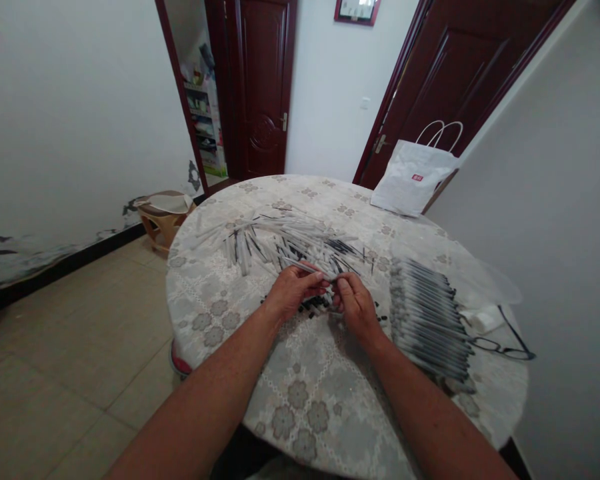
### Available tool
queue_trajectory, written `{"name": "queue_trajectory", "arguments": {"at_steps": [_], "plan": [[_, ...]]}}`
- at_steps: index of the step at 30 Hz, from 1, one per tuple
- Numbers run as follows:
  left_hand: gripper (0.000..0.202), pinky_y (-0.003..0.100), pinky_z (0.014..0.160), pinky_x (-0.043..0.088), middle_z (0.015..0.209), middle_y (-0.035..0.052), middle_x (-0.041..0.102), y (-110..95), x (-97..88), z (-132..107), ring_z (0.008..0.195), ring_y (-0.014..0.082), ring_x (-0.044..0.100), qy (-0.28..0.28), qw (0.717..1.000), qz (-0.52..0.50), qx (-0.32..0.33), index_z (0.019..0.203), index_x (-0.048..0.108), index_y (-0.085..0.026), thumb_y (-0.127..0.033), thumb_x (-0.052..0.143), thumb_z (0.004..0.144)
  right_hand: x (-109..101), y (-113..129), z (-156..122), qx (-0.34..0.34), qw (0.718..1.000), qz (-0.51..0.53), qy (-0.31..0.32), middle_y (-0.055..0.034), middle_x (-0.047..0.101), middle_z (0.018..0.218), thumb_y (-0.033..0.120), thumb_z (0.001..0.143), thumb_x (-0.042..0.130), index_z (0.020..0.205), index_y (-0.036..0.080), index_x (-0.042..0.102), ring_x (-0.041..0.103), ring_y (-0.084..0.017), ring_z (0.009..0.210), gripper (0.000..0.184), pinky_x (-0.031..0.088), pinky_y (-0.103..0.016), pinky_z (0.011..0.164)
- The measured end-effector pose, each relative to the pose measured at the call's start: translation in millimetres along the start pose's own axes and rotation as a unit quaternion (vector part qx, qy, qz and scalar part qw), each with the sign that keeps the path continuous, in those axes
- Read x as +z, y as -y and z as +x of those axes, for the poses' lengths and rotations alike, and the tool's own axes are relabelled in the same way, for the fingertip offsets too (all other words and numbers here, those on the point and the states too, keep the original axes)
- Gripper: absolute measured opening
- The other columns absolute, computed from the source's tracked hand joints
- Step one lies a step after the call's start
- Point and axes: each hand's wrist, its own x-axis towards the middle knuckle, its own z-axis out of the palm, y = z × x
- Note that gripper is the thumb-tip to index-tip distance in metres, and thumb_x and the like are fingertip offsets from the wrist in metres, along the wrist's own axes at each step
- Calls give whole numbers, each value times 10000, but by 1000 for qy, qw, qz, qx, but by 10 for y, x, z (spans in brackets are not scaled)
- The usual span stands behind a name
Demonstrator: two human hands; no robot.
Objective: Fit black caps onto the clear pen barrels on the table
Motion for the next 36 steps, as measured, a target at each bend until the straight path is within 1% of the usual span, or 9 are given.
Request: {"name": "queue_trajectory", "arguments": {"at_steps": [2,5,8,12,18,27,32,34,36], "plan": [[277,341,766,604,838,72,747,-5,-4,4,780,191,733,-6,1000,-6,4,885,682,-153,-308,858,738,-5,8,-2,-18,1000,-10,-10,-11,663,861,453,967,542,1077,246,581,601,-182,709,237,478,-306,668],[279,350,784,602,846,73,750,-11,-4,-1,782,190,735,4,1000,-8,2,882,684,-151,-309,862,737,-10,34,-8,-31,998,-48,-13,-11,662,839,427,959,552,1061,245,592,610,-195,747,213,473,-314,691],[267,350,794,600,845,70,748,-13,0,-13,796,191,735,17,1000,-2,-3,870,695,-153,-321,859,743,-7,58,-14,-25,997,-66,1,9,625,726,419,1000,481,959,253,590,581,-186,674,202,435,-309,648],[275,348,786,599,847,76,747,-14,1,-19,791,194,730,29,1000,8,-4,867,710,-153,-345,861,741,4,52,-13,-26,998,-49,16,9,563,638,433,1042,392,771,250,538,530,-170,593,358,398,-307,602],[282,337,793,599,841,69,745,-18,3,-15,793,187,728,20,1000,5,-7,869,711,-156,-354,863,737,-25,67,-9,-35,998,-53,0,19,619,712,441,977,534,967,249,585,569,-188,658,200,415,-301,627],[286,347,792,596,840,72,740,-40,26,-33,778,191,716,17,999,36,-2,881,717,-156,-363,855,741,-30,91,-26,-32,998,-51,25,12,552,631,409,1026,422,812,256,554,523,-180,602,294,390,-309,604],[255,294,654,548,789,57,720,-44,37,-52,730,200,682,37,979,191,58,891,731,-174,-414,772,814,-108,119,18,-87,993,-76,22,-32,662,829,393,966,558,1042,245,637,595,-204,724,184,452,-327,691],[221,283,628,509,771,51,717,-8,29,-55,698,195,659,40,952,288,96,893,742,-191,-406,739,843,-165,143,38,-110,987,-114,7,-42,677,867,374,969,554,1022,237,662,612,-208,771,183,460,-328,736],[145,290,668,490,789,46,725,49,11,-56,713,196,649,43,909,390,144,887,745,-217,-357,727,853,-228,147,60,-110,984,-138,-35,-44,678,855,371,986,524,995,230,673,618,-210,792,206,464,-324,753]]}}
